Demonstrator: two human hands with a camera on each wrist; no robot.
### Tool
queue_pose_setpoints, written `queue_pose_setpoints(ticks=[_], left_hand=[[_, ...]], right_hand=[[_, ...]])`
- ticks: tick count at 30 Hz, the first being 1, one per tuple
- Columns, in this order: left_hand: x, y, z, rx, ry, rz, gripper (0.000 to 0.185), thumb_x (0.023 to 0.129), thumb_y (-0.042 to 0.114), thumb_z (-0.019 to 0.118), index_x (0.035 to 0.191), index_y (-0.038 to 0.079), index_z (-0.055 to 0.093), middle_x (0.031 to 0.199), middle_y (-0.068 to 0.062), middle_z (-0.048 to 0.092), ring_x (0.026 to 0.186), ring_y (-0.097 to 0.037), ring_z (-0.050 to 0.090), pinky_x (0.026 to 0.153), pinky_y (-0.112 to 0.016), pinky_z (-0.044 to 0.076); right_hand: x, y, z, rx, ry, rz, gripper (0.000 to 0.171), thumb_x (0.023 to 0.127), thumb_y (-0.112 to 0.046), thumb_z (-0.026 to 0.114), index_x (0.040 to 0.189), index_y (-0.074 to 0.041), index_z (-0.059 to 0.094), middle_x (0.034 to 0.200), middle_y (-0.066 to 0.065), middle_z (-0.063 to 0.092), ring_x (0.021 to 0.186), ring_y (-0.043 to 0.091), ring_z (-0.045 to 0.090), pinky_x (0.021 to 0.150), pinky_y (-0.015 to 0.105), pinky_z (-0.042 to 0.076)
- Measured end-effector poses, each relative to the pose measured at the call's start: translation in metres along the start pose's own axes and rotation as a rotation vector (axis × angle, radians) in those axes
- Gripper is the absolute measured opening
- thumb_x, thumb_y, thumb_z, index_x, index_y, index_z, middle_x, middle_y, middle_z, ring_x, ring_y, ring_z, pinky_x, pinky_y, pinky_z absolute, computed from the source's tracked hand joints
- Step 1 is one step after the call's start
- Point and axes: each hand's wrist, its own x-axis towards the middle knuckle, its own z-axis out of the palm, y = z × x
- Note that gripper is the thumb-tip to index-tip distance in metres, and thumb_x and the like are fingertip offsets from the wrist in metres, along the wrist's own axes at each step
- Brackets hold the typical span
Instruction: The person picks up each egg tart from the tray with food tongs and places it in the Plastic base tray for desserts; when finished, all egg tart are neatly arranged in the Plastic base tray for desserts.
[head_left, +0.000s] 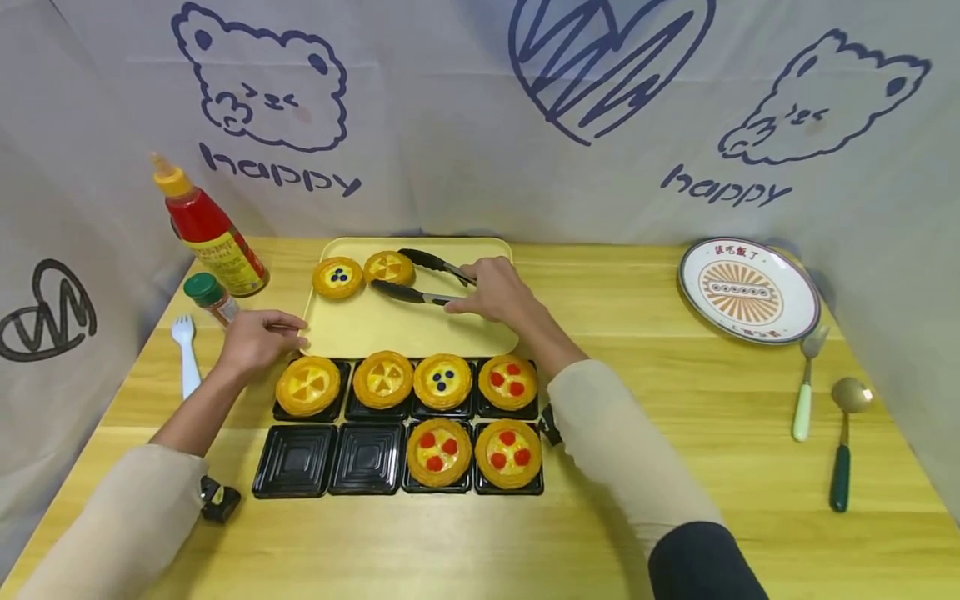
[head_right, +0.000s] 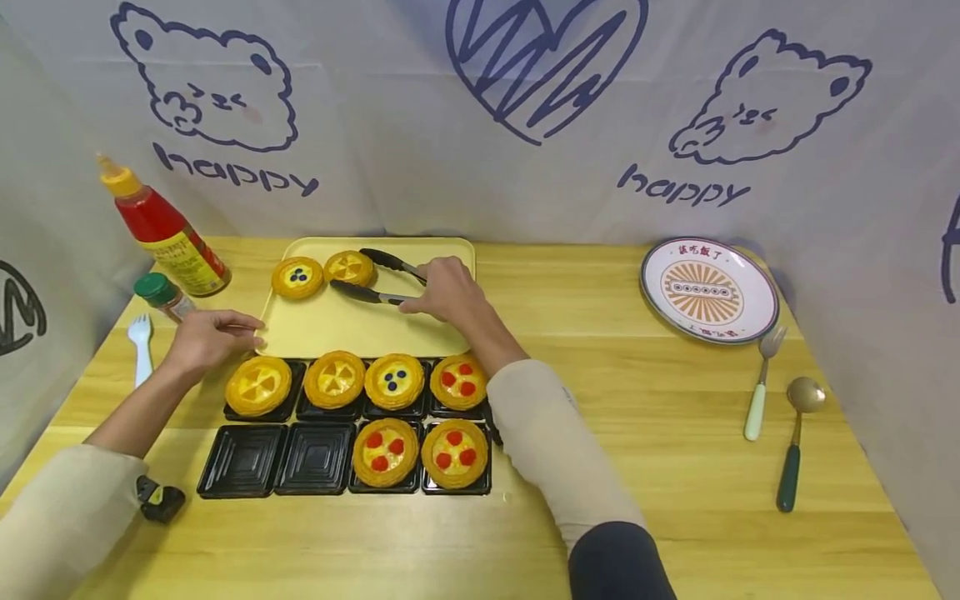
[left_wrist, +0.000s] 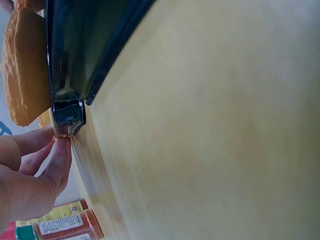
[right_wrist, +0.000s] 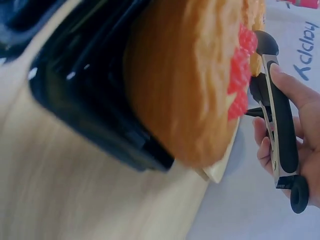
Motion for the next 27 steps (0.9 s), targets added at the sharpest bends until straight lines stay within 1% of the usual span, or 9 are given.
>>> queue_pose_setpoints(ticks=[2,5,7,9,12,17,20,23,27], left_hand=[[0.000,0.001,-0.001,0.005,0.001,-0.002,0.029,0.085,0.011,0.070,0.108,-0.006,0.068,0.099,-0.025,0.069,0.065,0.002,0.055,0.059,-0.018,0.047],[0.000,0.002,-0.002,0.005,-0.006,-0.005,0.029,0.085,0.011,0.069,0.109,-0.006,0.067,0.100,-0.025,0.069,0.066,0.001,0.056,0.059,-0.018,0.046],[0.000,0.003,-0.002,0.000,-0.009,-0.006,0.030,0.085,0.012,0.069,0.109,-0.006,0.067,0.102,-0.025,0.069,0.066,0.001,0.056,0.060,-0.018,0.047],[-0.001,0.004,-0.002,-0.006,-0.011,-0.008,0.030,0.085,0.012,0.069,0.110,-0.006,0.067,0.103,-0.026,0.068,0.066,0.002,0.056,0.060,-0.018,0.047],[-0.001,0.004,-0.001,-0.007,-0.009,-0.013,0.030,0.085,0.012,0.069,0.110,-0.006,0.067,0.105,-0.027,0.067,0.066,0.001,0.056,0.061,-0.017,0.047],[-0.002,0.004,-0.002,0.000,-0.008,-0.028,0.030,0.085,0.013,0.070,0.109,-0.005,0.068,0.105,-0.026,0.068,0.073,-0.009,0.062,0.061,-0.018,0.047],[-0.002,0.004,-0.003,-0.003,-0.011,-0.033,0.030,0.086,0.013,0.069,0.110,-0.005,0.067,0.105,-0.026,0.067,0.075,-0.013,0.063,0.061,-0.019,0.047],[-0.002,0.003,-0.003,-0.009,-0.014,-0.034,0.030,0.086,0.013,0.069,0.110,-0.005,0.067,0.106,-0.027,0.067,0.071,-0.007,0.061,0.061,-0.019,0.048],[-0.001,0.002,-0.002,-0.021,-0.013,-0.028,0.030,0.086,0.012,0.069,0.111,-0.006,0.067,0.105,-0.027,0.067,0.067,-0.001,0.057,0.060,-0.019,0.048]], right_hand=[[-0.008,0.001,-0.004,0.006,0.019,-0.019,0.074,0.077,-0.046,0.075,0.137,-0.009,0.050,0.053,0.000,0.035,0.043,0.009,0.024,0.045,0.021,0.026],[-0.024,0.003,-0.011,0.008,0.040,-0.053,0.074,0.077,-0.045,0.076,0.137,-0.008,0.050,0.068,0.006,0.052,0.051,0.013,0.027,0.050,0.024,0.029],[-0.037,0.004,-0.015,-0.018,0.038,-0.070,0.075,0.078,-0.046,0.075,0.138,-0.008,0.049,0.094,0.012,0.063,0.062,0.015,0.039,0.058,0.026,0.035],[-0.050,0.006,-0.019,-0.036,0.031,-0.099,0.074,0.079,-0.045,0.074,0.138,-0.007,0.049,0.120,0.016,0.062,0.074,0.019,0.047,0.067,0.029,0.039],[-0.070,0.006,-0.024,-0.060,0.020,-0.142,0.073,0.080,-0.045,0.073,0.137,-0.006,0.050,0.128,0.016,0.060,0.094,0.022,0.057,0.077,0.032,0.045],[-0.105,0.001,-0.027,-0.067,0.027,-0.254,0.071,0.078,-0.042,0.076,0.134,-0.004,0.053,0.123,0.016,0.063,0.081,0.019,0.061,0.076,0.033,0.050],[-0.127,-0.005,-0.024,-0.075,0.012,-0.322,0.071,0.078,-0.042,0.076,0.133,-0.004,0.054,0.118,0.014,0.066,0.072,0.016,0.055,0.070,0.030,0.049],[-0.148,-0.011,-0.018,-0.080,-0.016,-0.371,0.070,0.078,-0.042,0.075,0.134,-0.005,0.054,0.118,0.011,0.065,0.081,0.017,0.059,0.072,0.029,0.051],[-0.168,-0.017,-0.006,-0.080,-0.051,-0.403,0.071,0.077,-0.042,0.076,0.134,-0.005,0.054,0.123,0.011,0.063,0.085,0.016,0.060,0.074,0.027,0.052]])
